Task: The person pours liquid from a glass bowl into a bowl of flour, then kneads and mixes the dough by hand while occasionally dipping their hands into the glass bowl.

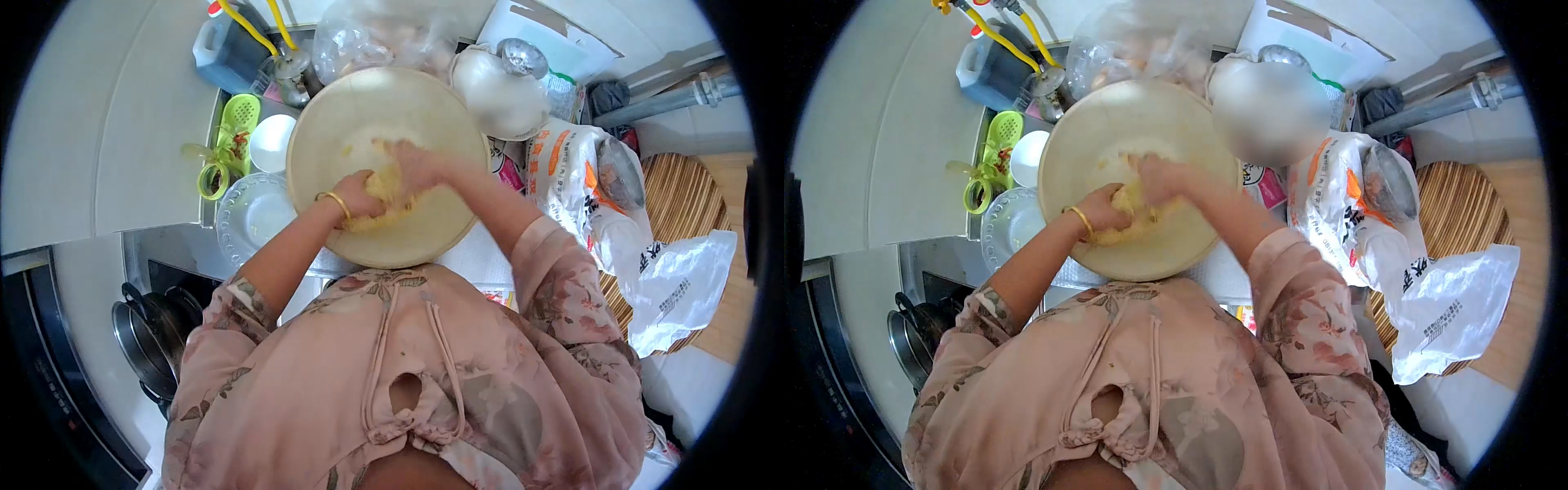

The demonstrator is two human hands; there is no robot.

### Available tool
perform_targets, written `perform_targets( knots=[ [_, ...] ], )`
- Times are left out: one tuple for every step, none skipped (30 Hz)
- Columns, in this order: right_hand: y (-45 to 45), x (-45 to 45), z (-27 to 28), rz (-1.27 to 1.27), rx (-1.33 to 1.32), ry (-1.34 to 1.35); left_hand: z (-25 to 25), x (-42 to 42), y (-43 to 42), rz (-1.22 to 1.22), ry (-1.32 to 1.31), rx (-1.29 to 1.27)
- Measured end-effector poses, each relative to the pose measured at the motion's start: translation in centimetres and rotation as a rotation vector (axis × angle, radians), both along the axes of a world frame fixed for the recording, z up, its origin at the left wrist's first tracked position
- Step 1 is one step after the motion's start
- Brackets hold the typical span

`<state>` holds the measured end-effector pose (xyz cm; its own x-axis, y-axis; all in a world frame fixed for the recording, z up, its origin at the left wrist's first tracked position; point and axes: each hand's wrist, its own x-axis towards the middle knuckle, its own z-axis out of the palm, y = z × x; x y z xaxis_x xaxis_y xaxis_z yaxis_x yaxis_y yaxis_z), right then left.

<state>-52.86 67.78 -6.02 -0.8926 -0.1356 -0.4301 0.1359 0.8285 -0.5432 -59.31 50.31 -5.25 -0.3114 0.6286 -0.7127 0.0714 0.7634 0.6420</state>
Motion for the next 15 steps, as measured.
perform_targets(
  knots=[
    [1.2, -0.6, 3.1, -0.131, -0.203, -0.014, 0.9, -0.3, -0.5, 0.168, -0.228, 0.085],
    [2.2, -1.1, 6.3, -0.256, -0.407, -0.030, 0.2, -0.6, -1.2, 0.324, -0.418, 0.079],
    [3.4, -1.8, 4.5, -0.279, -0.196, -0.001, -1.2, -0.9, -2.0, 0.477, -0.608, 0.071],
    [4.6, -2.4, 1.2, -0.303, 0.014, 0.027, -2.0, -1.0, -2.4, 0.627, -0.800, 0.060],
    [5.3, -2.6, -0.7, -0.324, 0.224, 0.057, -1.1, -0.7, -2.5, 0.767, -0.908, 0.078],
    [4.9, -1.9, -0.9, -0.309, 0.295, 0.066, 0.5, -0.2, -2.7, 0.910, -1.016, 0.093],
    [3.9, -0.5, -0.9, -0.293, 0.368, 0.077, 1.4, 0.1, -2.7, 1.054, -1.123, 0.111],
    [2.8, 0.9, -1.0, -0.277, 0.440, 0.090, 1.0, 0.2, -2.8, 1.086, -1.188, 0.155],
    [1.8, 2.1, -2.6, -0.178, 0.486, 0.139, 0.2, 0.2, -2.8, 1.117, -1.253, 0.195],
    [1.0, 3.3, -4.7, -0.078, 0.532, 0.188, -0.3, 0.3, -2.7, 1.144, -1.319, 0.239],
    [0.1, 4.0, -5.9, -0.084, 0.499, 0.124, -0.1, 0.3, -2.5, 1.125, -1.370, 0.240],
    [-0.9, 4.6, -6.6, -0.091, 0.464, 0.058, 0.2, 0.6, -2.2, 1.106, -1.420, 0.239],
    [-1.9, 5.3, -6.2, -0.150, 0.373, 0.019, 0.5, 0.8, -1.8, 1.083, -1.470, 0.235],
    [-2.6, 5.9, -5.6, -0.211, 0.285, -0.020, 0.8, 1.1, -1.5, 1.028, -1.464, 0.312],
    [-2.8, 6.1, -5.1, -0.270, 0.198, -0.057, 1.1, 1.5, -1.2, 0.971, -1.455, 0.390]
  ],
)
